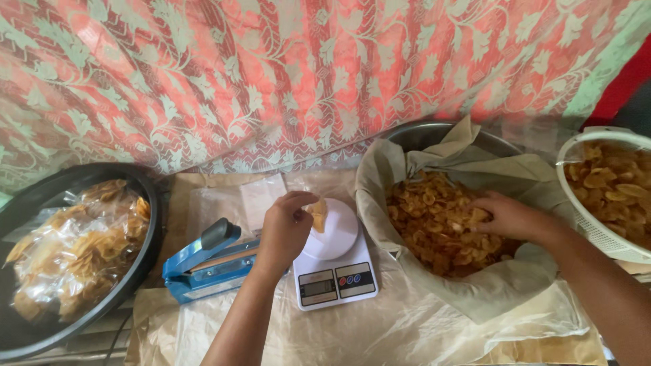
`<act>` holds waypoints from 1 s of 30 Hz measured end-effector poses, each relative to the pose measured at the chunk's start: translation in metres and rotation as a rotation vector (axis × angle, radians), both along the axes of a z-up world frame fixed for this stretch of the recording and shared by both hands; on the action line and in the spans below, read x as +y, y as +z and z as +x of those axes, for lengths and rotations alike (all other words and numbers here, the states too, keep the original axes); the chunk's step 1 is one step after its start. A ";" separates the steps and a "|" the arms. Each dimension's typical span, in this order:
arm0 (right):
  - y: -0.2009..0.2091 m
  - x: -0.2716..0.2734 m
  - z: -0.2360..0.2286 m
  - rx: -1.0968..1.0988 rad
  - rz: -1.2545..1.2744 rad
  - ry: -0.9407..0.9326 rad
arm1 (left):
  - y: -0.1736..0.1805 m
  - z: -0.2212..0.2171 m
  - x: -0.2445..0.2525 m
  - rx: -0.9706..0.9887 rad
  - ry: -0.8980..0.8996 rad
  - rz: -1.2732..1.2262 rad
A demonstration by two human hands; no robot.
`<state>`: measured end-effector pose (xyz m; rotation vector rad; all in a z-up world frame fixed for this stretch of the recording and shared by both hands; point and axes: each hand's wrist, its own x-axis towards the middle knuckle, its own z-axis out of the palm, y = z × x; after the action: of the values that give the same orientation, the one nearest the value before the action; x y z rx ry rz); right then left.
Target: The person places pieces of dried fruit onto a digital scale, transfers them into small plastic bags, and uses an impulse sealer to seal the bags.
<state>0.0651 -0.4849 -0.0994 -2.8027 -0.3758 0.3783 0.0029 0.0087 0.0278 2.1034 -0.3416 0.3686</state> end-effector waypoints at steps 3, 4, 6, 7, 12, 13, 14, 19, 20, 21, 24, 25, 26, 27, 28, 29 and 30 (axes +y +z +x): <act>0.019 -0.005 -0.002 0.156 0.147 0.038 | -0.001 -0.002 -0.003 -0.016 0.001 -0.024; 0.027 -0.002 -0.002 0.186 0.222 0.053 | -0.001 -0.003 -0.004 -0.004 0.012 -0.013; 0.038 0.016 0.003 0.217 0.299 0.065 | 0.000 -0.003 -0.005 0.008 0.021 0.000; 0.043 0.028 0.009 0.105 0.223 0.081 | 0.001 -0.003 -0.006 0.010 0.020 -0.003; 0.030 0.113 0.035 -0.253 0.179 0.267 | -0.003 -0.002 -0.013 0.033 0.016 -0.010; 0.022 0.130 0.038 -0.281 0.122 0.252 | -0.005 -0.002 -0.017 0.038 0.015 -0.020; 0.015 0.142 0.040 -0.309 0.065 0.237 | -0.006 -0.002 -0.018 0.042 0.013 -0.029; 0.003 0.121 0.066 -0.085 0.107 0.216 | -0.011 -0.004 -0.010 0.022 0.004 -0.031; 0.005 0.107 0.075 0.068 0.305 0.165 | -0.012 -0.004 -0.008 0.038 0.003 -0.035; 0.004 0.094 0.081 0.076 0.304 0.163 | -0.014 -0.005 -0.006 0.046 0.002 -0.037; -0.005 0.073 0.087 -0.001 0.246 -0.034 | -0.017 -0.001 -0.008 0.066 0.002 -0.044; -0.011 0.075 0.086 -0.046 0.196 0.065 | -0.017 -0.001 -0.010 0.071 -0.005 -0.073; -0.015 0.076 0.084 -0.090 0.144 0.164 | -0.017 0.002 -0.011 0.075 -0.013 -0.102; -0.020 0.077 0.081 -0.093 0.144 0.167 | -0.016 0.002 -0.012 0.071 -0.011 -0.103; -0.023 0.077 0.078 -0.191 0.130 0.165 | -0.016 0.003 -0.013 0.062 -0.013 -0.075; -0.027 0.078 0.075 -0.282 0.118 0.164 | -0.017 0.002 -0.012 0.058 -0.014 -0.047; -0.026 0.076 0.077 -0.278 0.119 0.169 | -0.017 0.002 -0.011 0.061 -0.009 -0.047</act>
<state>0.1417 -0.4091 -0.1256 -2.7167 -0.6754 -0.0032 0.0047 -0.0023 0.0104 2.0616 -0.3037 0.3033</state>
